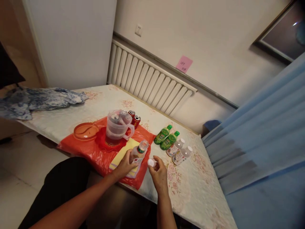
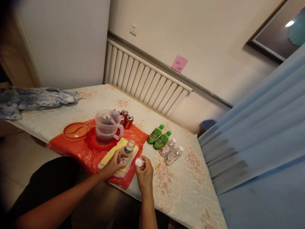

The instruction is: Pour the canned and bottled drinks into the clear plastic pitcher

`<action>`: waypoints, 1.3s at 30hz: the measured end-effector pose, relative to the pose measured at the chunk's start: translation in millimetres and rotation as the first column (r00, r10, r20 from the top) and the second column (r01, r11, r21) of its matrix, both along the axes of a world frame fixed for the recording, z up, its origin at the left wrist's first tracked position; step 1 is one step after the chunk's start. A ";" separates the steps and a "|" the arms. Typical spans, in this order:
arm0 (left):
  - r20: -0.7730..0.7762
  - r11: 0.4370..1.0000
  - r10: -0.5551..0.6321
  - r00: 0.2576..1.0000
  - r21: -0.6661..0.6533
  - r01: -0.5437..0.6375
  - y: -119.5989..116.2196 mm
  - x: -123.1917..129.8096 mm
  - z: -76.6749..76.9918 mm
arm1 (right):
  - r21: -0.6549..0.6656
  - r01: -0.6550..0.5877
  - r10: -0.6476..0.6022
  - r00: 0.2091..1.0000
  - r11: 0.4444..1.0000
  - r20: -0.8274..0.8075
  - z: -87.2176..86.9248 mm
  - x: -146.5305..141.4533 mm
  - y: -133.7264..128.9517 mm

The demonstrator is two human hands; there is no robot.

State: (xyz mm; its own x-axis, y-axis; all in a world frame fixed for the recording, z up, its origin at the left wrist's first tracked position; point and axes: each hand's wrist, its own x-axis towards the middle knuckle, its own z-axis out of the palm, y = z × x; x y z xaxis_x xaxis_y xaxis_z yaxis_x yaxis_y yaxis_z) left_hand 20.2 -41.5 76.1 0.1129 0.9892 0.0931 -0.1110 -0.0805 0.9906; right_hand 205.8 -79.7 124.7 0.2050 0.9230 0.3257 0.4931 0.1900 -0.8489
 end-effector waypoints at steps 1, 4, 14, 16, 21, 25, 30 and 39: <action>-0.012 1.000 0.004 1.000 0.002 -0.004 -0.8 0.1 0.4 | 0.009 -0.005 0.004 1.000 1.000 0.015 5.4 -0.2 2.7; -0.031 1.000 0.025 0.999 0.011 -0.025 -1.7 1.0 0.0 | 0.056 -0.016 0.011 0.997 0.998 0.075 24.6 -0.6 11.8; -0.111 0.996 0.073 0.991 0.062 -0.066 1.1 4.2 -7.5 | 0.156 -0.225 0.155 0.917 0.962 0.369 77.0 -4.1 36.1; -0.116 0.995 0.073 0.991 0.069 -0.066 1.4 4.0 -8.4 | 0.150 -0.267 0.191 0.900 0.952 0.392 83.0 -5.9 39.8; -0.152 0.994 0.084 0.985 0.088 -0.071 3.0 2.3 -13.6 | 0.144 -0.289 0.209 0.889 0.946 0.408 91.7 -6.7 48.9; -0.139 0.989 0.109 0.984 0.113 -0.094 5.7 2.3 -20.1 | 0.121 -0.329 0.275 0.903 0.937 0.331 94.2 -8.2 54.1; -0.134 0.991 0.080 0.988 0.113 -0.065 8.5 3.9 -26.2 | 0.088 -0.440 0.393 0.863 0.894 0.317 101.0 -15.7 56.4; -0.121 0.988 0.097 0.988 0.128 -0.082 8.6 4.6 -26.5 | 0.052 -0.539 0.425 0.717 0.841 0.553 116.2 -27.2 55.6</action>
